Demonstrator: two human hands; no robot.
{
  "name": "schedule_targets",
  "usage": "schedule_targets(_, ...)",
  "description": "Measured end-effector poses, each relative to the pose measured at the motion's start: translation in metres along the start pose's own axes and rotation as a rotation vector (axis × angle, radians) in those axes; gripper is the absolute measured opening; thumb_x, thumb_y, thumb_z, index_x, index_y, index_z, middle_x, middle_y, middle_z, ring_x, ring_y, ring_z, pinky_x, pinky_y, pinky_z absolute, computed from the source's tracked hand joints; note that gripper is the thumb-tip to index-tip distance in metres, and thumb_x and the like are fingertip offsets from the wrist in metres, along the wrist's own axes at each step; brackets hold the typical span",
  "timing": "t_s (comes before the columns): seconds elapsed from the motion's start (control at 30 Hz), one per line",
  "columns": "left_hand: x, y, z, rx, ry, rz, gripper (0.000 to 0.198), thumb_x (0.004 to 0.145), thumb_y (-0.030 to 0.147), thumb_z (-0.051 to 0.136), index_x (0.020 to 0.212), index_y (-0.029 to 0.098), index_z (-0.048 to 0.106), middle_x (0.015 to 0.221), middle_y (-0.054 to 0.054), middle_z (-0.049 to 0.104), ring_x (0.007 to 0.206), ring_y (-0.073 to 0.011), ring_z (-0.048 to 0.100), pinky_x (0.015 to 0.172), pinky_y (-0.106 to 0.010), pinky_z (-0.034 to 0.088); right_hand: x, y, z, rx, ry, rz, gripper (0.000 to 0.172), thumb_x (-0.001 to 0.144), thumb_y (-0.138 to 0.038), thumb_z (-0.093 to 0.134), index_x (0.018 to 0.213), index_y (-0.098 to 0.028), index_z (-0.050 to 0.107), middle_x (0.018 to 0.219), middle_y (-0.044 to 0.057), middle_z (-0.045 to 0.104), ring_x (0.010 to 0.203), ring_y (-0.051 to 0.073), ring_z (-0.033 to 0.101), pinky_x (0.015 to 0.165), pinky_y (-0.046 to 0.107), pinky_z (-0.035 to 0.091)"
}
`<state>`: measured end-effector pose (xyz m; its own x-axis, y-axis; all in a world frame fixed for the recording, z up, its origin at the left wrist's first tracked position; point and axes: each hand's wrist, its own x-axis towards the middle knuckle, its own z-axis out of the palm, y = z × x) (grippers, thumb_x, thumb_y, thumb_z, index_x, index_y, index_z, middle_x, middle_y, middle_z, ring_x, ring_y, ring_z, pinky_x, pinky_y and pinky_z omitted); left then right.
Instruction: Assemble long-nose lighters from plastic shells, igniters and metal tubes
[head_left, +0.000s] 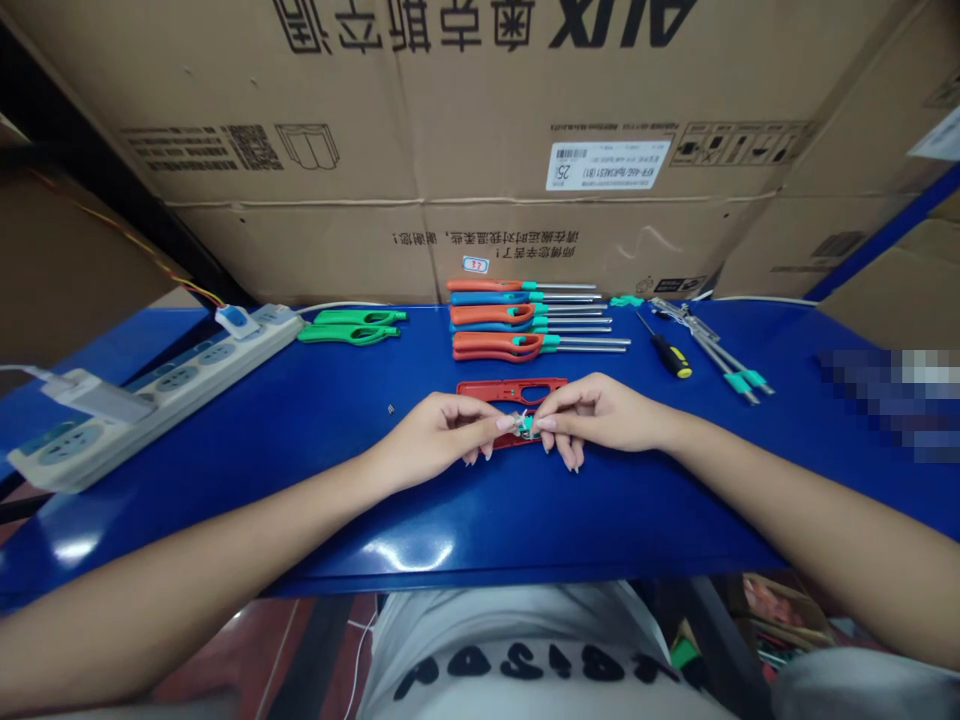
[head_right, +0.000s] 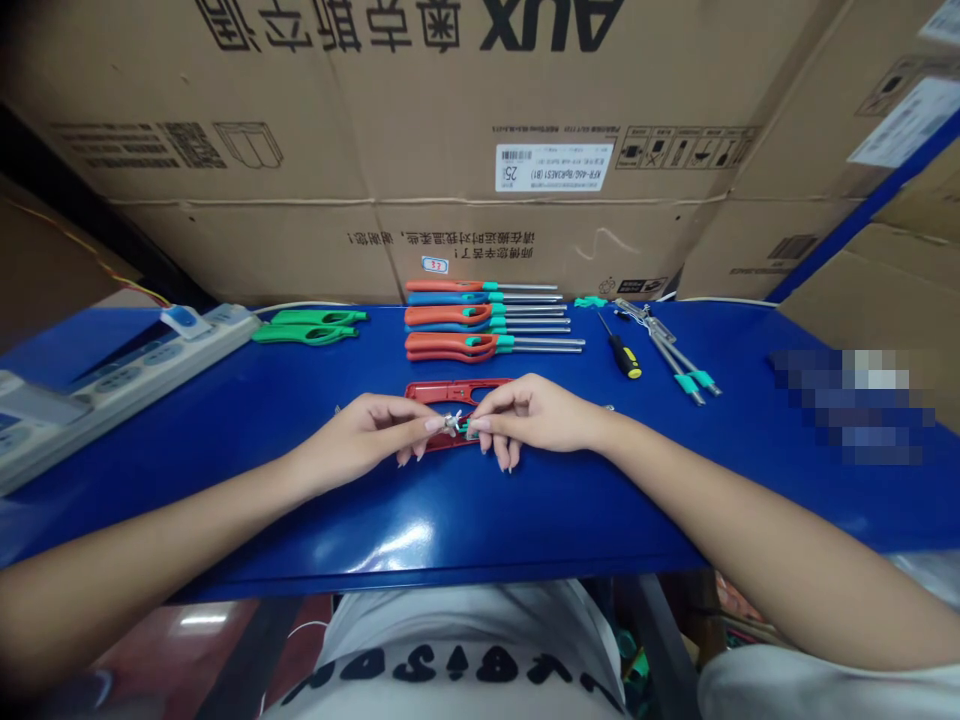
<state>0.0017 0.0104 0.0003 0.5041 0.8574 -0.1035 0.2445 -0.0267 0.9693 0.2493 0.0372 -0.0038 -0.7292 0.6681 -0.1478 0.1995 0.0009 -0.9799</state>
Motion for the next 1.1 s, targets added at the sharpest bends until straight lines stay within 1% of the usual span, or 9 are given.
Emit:
schedule_targets(0.07,0.0004,0.0001,-0.0003,0.015,-0.005,0.001,0.035,0.086,0.045,0.068,0.091,0.012,0.076,0.062,0.001,0.062,0.053,-0.0081,0.053,0.053,-0.02,0.044,-0.0003,0.0011,-0.0018,-0.022,-0.022,-0.013,0.041,0.09,-0.05,0.068,0.093,-0.009,0.069,0.067,0.002,0.07,0.049,0.01,0.066,0.049,0.021,0.056)
schedule_targets(0.17,0.0009,-0.0001,-0.0002,0.021,-0.014,0.003,0.035,0.087,0.045,0.067,0.089,0.011,0.074,0.061,0.002,0.061,0.053,-0.008,0.052,0.052,-0.019,0.043,-0.0003,0.0039,-0.0038,-0.035,-0.028,-0.039,0.04,0.092,-0.048,0.066,0.097,-0.009,0.07,0.07,0.002,0.07,0.044,0.007,0.061,0.043,0.019,0.05)
schedule_targets(0.23,0.001,-0.0002,-0.0002,0.025,-0.022,0.002,0.035,0.088,0.045,0.066,0.088,0.011,0.074,0.061,0.002,0.06,0.053,-0.0081,0.052,0.052,-0.019,0.042,0.0001,0.0055,-0.0045,-0.031,-0.028,-0.047,0.038,0.091,-0.046,0.067,0.097,-0.009,0.07,0.074,0.002,0.07,0.041,0.005,0.057,0.04,0.017,0.047)
schedule_targets(0.4,0.001,-0.0003,-0.0012,0.05,-0.047,0.015,0.034,0.09,0.045,0.064,0.087,0.012,0.074,0.06,0.002,0.06,0.053,-0.008,0.051,0.053,-0.019,0.042,0.001,0.0066,-0.0045,-0.023,-0.028,-0.031,0.037,0.085,-0.043,0.075,0.1,-0.009,0.07,0.071,0.002,0.071,0.038,0.004,0.053,0.036,0.016,0.043)
schedule_targets(0.5,0.0005,-0.0007,-0.0012,0.079,-0.058,0.032,0.035,0.091,0.044,0.063,0.085,0.011,0.074,0.06,0.002,0.059,0.054,-0.008,0.051,0.054,-0.019,0.042,0.001,0.0059,-0.004,-0.024,-0.017,-0.027,0.035,0.084,-0.042,0.075,0.095,-0.009,0.068,0.069,0.003,0.071,0.037,0.004,0.053,0.035,0.016,0.042)
schedule_targets(0.57,0.0001,-0.0011,-0.0003,0.091,-0.062,0.042,0.034,0.091,0.043,0.062,0.089,0.011,0.075,0.061,0.002,0.06,0.054,-0.0083,0.051,0.054,-0.02,0.042,0.0008,0.0052,-0.0038,-0.025,-0.017,-0.022,0.035,0.085,-0.043,0.075,0.092,-0.01,0.067,0.07,0.003,0.07,0.037,0.004,0.052,0.035,0.016,0.042)
schedule_targets(0.73,-0.0006,-0.0016,0.003,0.093,-0.07,0.048,0.033,0.091,0.04,0.062,0.098,0.011,0.077,0.064,0.001,0.062,0.057,-0.0093,0.054,0.054,-0.02,0.043,0.001,0.0039,-0.0043,-0.024,-0.022,-0.038,0.034,0.088,-0.043,0.072,0.093,-0.01,0.065,0.071,0.002,0.07,0.038,0.004,0.053,0.036,0.016,0.043)
schedule_targets(0.93,-0.0014,-0.001,0.0036,0.09,-0.057,0.042,0.031,0.09,0.039,0.063,0.095,0.011,0.077,0.063,0.001,0.063,0.056,-0.0093,0.054,0.054,-0.019,0.044,0.0013,0.0032,-0.0052,-0.028,-0.022,-0.04,0.035,0.088,-0.044,0.072,0.094,-0.01,0.065,0.071,0.002,0.069,0.038,0.004,0.053,0.036,0.016,0.042)
schedule_targets(1.1,-0.0009,-0.0019,0.003,0.086,-0.061,0.046,0.032,0.091,0.039,0.063,0.097,0.012,0.077,0.063,0.0,0.063,0.056,-0.0092,0.054,0.053,-0.019,0.044,0.0006,0.0032,-0.0043,-0.038,-0.018,-0.039,0.035,0.087,-0.044,0.072,0.094,-0.011,0.064,0.07,0.001,0.068,0.038,0.004,0.053,0.036,0.016,0.043)
